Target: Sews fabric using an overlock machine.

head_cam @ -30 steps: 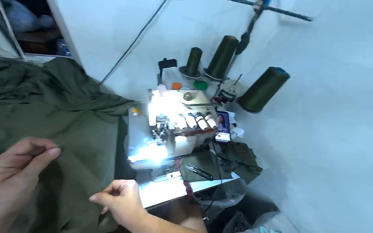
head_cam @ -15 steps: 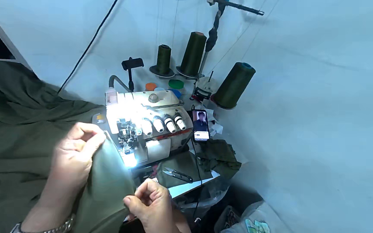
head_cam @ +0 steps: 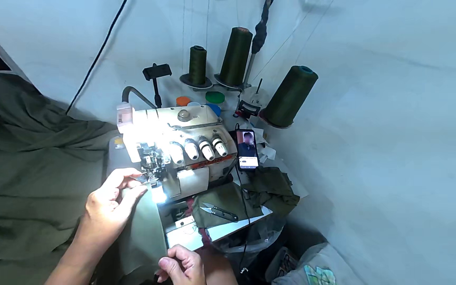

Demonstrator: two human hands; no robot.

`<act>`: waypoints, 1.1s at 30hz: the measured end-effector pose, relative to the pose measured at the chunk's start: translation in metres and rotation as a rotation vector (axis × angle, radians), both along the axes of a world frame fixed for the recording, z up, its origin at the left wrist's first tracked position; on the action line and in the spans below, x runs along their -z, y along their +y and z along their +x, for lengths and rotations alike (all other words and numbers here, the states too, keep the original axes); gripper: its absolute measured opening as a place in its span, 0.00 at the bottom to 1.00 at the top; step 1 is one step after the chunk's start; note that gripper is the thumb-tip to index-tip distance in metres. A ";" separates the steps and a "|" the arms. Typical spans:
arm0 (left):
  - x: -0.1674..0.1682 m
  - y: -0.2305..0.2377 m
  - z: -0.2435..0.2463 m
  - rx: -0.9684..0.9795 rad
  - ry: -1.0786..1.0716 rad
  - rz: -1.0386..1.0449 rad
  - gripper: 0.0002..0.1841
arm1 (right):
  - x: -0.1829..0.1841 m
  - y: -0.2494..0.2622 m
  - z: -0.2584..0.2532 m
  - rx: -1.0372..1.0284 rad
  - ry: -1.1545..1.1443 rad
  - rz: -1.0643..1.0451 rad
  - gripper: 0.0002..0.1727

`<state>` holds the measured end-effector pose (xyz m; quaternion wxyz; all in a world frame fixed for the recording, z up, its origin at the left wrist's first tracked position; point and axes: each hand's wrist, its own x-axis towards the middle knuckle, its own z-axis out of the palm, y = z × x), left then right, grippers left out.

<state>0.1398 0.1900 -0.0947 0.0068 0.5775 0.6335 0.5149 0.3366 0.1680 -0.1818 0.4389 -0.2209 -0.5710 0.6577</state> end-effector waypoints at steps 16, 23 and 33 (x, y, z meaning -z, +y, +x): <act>0.037 -0.029 0.059 -0.406 0.623 -0.111 0.22 | 0.004 -0.010 0.016 -0.002 -0.020 0.015 0.06; 0.023 -0.022 0.038 -0.200 0.441 -0.079 0.20 | -0.007 0.004 0.001 0.017 0.011 0.016 0.06; 0.011 -0.018 0.011 -0.155 0.303 -0.203 0.27 | -0.056 0.054 -0.052 0.129 -0.071 -0.086 0.10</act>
